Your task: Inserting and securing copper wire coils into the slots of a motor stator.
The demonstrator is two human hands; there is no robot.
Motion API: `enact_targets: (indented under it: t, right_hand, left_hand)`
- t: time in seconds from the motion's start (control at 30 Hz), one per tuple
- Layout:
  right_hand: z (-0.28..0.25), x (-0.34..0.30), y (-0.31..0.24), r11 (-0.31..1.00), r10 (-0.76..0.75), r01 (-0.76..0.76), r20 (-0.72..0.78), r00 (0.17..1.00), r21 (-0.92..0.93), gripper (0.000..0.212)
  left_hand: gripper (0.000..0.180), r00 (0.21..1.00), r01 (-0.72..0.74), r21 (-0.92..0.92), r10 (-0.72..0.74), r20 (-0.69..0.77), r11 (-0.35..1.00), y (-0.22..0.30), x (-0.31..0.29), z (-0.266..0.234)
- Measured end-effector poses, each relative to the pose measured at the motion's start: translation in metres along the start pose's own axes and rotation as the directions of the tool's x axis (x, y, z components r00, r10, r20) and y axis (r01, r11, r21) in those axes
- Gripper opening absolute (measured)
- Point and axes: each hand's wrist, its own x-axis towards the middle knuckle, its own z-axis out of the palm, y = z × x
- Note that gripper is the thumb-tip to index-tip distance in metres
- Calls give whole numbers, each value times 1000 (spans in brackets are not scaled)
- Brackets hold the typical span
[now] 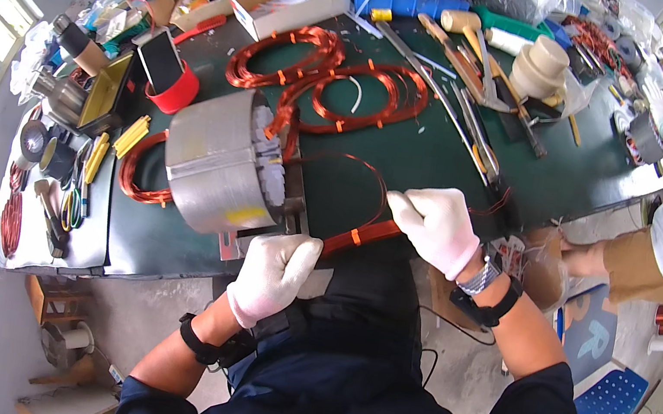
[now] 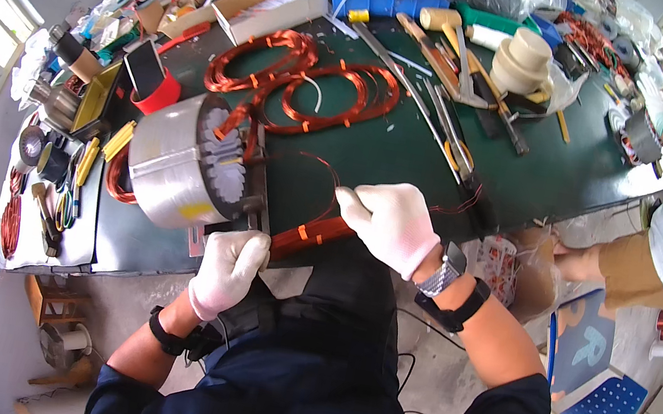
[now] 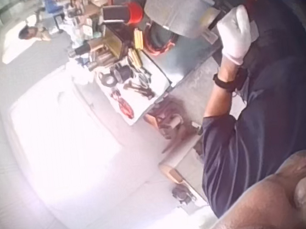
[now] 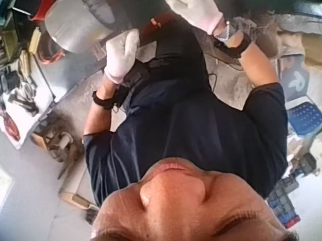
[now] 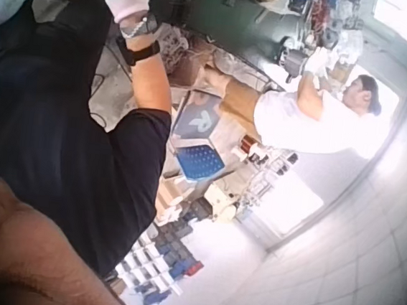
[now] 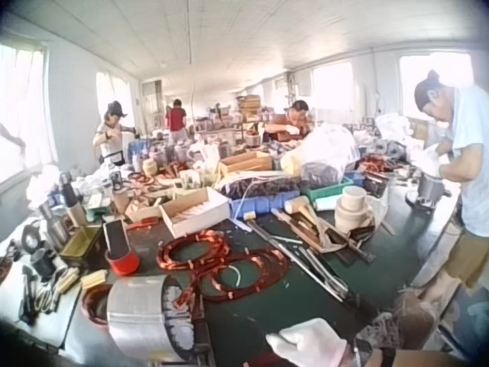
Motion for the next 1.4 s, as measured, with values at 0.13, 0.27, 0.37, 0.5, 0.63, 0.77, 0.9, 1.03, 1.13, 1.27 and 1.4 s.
enact_targets:
  t: [0.13, 0.27, 0.37, 0.5, 0.63, 0.77, 0.9, 1.03, 1.13, 1.27, 1.4]
  right_hand:
    - [-6, 4, -10, 996, 80, -78, -43, 996, 47, 40]
    - [-25, -5, -41, 877, 400, -349, -100, 911, 332, 31]
    - [-17, -2, -64, 984, -165, 133, -338, 926, -117, 19]
    - [-6, 2, -124, 762, -494, 544, 229, 839, -350, 80]
    - [10, -4, -114, 682, -457, 515, 247, 854, -519, 71]
    - [18, 2, -103, 646, -546, 546, 176, 819, -533, 64]
    - [19, 0, -97, 618, -592, 520, 86, 801, -590, 53]
    - [27, -3, -99, 615, -605, 499, 41, 795, -611, 53]
    - [22, -1, -117, 630, -567, 488, 71, 821, -604, 53]
    - [14, -17, -118, 831, -448, 466, 132, 884, -303, 50]
    - [15, -8, -102, 977, -65, 118, 278, 958, -179, 37]
  left_hand:
    - [32, 989, 31, -397, 30, 146, 917, 2, -14, -18]
    - [26, 980, 67, -689, 82, 182, 722, 18, -28, -25]
    - [28, 997, 17, -791, 45, 56, 612, 35, -28, -20]
    - [32, 994, 17, -823, -97, -46, 568, 52, -22, -25]
    - [39, 980, 191, -945, -114, 166, 265, 57, -18, -25]
    - [33, 977, 213, -965, -24, 212, 154, 55, -21, -29]
    - [24, 985, 114, -775, 28, 168, 621, 58, -25, -39]
    - [22, 996, 88, -803, -71, 57, 589, 62, -29, -25]
    - [23, 991, 15, -882, -123, -48, 472, 57, -24, -24]
    - [25, 992, -57, -807, -58, -112, 587, 53, -21, -33]
    - [28, 996, 25, -697, -75, -42, 717, 62, -25, -34]
